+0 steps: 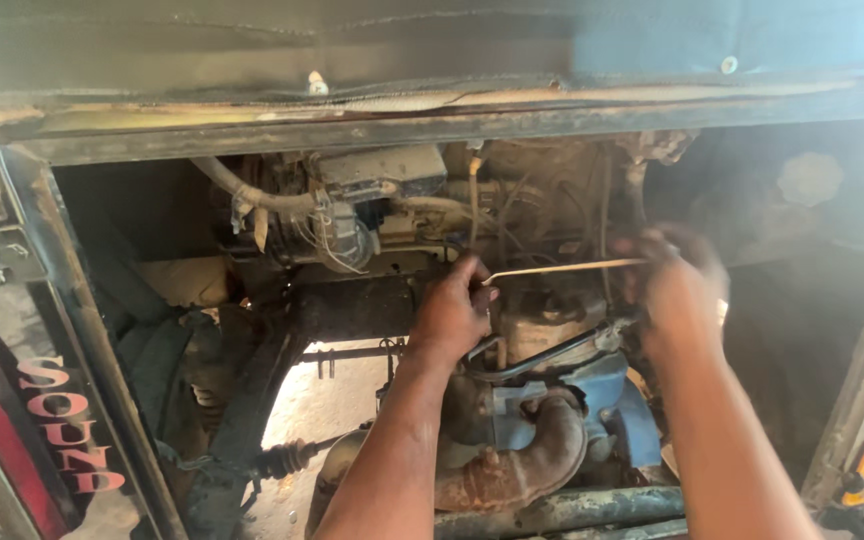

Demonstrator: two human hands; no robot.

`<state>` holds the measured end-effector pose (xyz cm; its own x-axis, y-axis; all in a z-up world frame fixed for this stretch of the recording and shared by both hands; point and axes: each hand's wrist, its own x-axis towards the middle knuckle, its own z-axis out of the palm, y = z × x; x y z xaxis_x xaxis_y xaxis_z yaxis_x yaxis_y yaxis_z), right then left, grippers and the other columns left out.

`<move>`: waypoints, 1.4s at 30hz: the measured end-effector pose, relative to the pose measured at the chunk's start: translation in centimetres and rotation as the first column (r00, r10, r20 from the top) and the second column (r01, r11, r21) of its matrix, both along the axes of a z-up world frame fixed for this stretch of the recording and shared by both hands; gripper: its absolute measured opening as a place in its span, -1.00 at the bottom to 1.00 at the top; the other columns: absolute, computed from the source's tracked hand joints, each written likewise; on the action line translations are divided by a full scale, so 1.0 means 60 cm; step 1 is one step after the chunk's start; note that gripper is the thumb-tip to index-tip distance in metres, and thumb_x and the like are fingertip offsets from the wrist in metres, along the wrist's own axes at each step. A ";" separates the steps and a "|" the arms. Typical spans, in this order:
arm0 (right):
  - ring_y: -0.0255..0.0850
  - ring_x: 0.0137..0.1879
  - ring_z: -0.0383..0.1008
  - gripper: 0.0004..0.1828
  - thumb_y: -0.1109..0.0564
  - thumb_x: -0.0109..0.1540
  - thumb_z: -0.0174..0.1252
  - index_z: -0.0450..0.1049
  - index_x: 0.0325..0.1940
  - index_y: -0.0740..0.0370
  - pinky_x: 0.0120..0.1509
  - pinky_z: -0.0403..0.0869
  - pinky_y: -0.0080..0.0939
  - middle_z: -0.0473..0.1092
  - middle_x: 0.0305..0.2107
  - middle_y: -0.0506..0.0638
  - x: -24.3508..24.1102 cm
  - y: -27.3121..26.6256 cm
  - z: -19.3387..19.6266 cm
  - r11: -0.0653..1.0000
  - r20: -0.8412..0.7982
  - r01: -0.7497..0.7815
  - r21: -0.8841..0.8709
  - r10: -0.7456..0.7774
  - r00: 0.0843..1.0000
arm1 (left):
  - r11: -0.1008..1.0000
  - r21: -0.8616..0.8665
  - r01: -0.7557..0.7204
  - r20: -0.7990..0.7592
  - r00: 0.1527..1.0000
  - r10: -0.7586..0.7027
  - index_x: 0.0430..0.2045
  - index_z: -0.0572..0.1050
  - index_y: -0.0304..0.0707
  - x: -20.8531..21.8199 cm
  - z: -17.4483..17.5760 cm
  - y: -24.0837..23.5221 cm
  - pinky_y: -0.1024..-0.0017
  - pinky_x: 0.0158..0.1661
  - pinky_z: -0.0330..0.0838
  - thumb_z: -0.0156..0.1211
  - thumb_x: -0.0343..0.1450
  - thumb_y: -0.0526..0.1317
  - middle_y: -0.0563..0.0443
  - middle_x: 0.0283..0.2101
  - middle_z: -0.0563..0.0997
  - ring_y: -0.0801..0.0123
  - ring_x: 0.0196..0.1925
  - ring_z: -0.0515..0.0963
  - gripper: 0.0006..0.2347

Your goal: The person uses a wrench to tighten bolts on the engine of a three-wheeled vehicle. The hands repeatedly position the wrench on different bolts and turn them, working within the confined engine compartment.

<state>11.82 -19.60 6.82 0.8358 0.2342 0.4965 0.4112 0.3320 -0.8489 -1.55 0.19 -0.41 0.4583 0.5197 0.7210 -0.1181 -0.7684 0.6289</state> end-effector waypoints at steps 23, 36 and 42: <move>-0.18 -0.37 0.49 -0.68 0.39 0.15 0.08 0.46 -0.04 0.19 -0.31 0.45 -0.09 0.50 -0.34 -0.01 0.287 0.192 -0.071 0.867 -0.292 -0.497 0.038 0.485 0.824 | 0.996 -0.094 0.003 -0.160 0.987 -0.018 -0.28 0.45 -0.24 -0.012 0.017 -0.015 0.23 -0.26 0.48 0.37 0.36 -0.25 -0.11 -0.37 0.65 0.16 -0.31 0.65 -0.80; -0.31 -0.30 0.53 -0.81 0.18 0.21 0.35 0.61 -0.09 0.18 -0.21 0.51 -0.31 0.61 -0.30 -0.07 -0.352 -0.006 -0.041 0.987 0.452 -0.069 -0.145 0.129 0.883 | 0.847 -0.332 0.415 0.039 0.903 -0.428 -0.35 0.44 -0.21 0.027 -0.026 0.043 0.46 -0.44 0.29 0.15 0.42 -0.43 0.14 -0.48 0.48 0.49 -0.45 0.41 -0.91; -0.24 -0.12 0.62 -0.73 0.21 0.22 0.26 0.55 0.01 0.22 -0.04 0.56 -0.29 0.59 -0.19 0.03 -0.397 0.047 -0.048 0.954 0.445 -0.240 -0.181 0.297 0.845 | 0.820 -0.179 0.544 0.281 0.827 -0.487 -0.34 0.45 -0.22 0.070 -0.071 0.057 0.51 -0.34 0.38 0.17 0.40 -0.46 0.13 -0.43 0.53 0.53 -0.37 0.47 -0.89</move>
